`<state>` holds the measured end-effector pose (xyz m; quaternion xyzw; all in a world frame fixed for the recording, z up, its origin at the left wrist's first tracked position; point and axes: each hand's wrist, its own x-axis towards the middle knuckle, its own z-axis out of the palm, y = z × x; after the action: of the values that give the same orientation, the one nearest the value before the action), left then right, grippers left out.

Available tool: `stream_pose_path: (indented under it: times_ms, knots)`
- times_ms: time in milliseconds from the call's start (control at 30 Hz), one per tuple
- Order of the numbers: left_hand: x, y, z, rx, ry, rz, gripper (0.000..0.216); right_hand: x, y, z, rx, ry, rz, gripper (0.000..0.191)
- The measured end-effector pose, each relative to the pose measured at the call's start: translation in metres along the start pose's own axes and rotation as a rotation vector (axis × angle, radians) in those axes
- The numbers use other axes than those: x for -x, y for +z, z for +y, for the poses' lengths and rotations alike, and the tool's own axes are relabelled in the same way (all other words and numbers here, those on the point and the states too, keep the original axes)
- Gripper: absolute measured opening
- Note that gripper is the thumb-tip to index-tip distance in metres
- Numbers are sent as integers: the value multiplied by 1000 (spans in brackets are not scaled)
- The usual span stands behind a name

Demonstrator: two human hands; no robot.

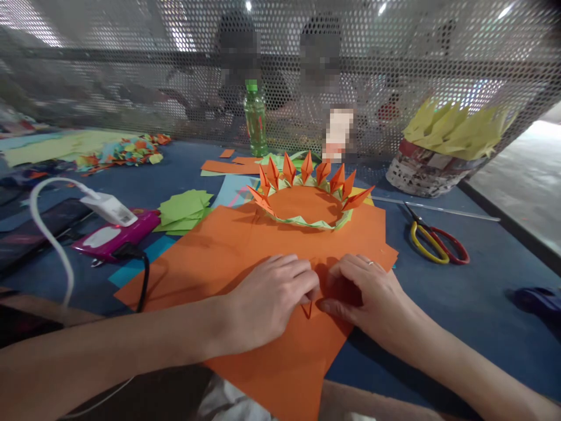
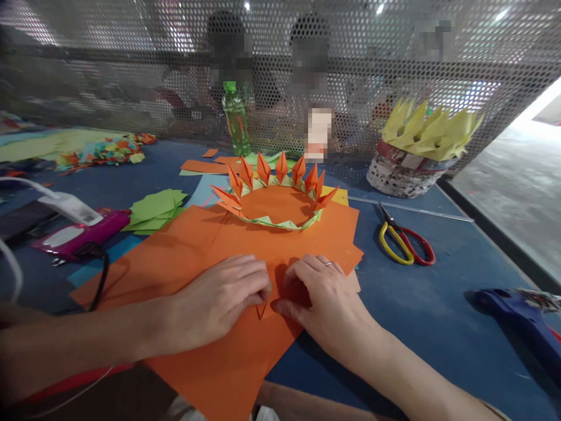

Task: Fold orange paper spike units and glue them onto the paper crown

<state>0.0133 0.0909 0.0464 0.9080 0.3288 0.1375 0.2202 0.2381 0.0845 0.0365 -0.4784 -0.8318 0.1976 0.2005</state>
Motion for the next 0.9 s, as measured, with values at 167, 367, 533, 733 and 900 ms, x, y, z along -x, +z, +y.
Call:
stream_pose_path:
  times_ms: [167,367,533,733,900]
  knots:
    - [-1,1,-2,38,-26,18,17,3,-1,-3,-11,-114,40,20]
    - [0,0,-3,107,-105,46,24,6,-3,-5,-42,-435,-30,33]
    - [1,1,-4,135,-134,58,20,8,-2,-2,-8,-502,-64,33]
    - [0,1,-5,146,-143,58,20,8,0,-2,41,-526,-94,27]
    - [-2,0,-5,142,-140,58,21,7,3,-1,59,-535,-105,24]
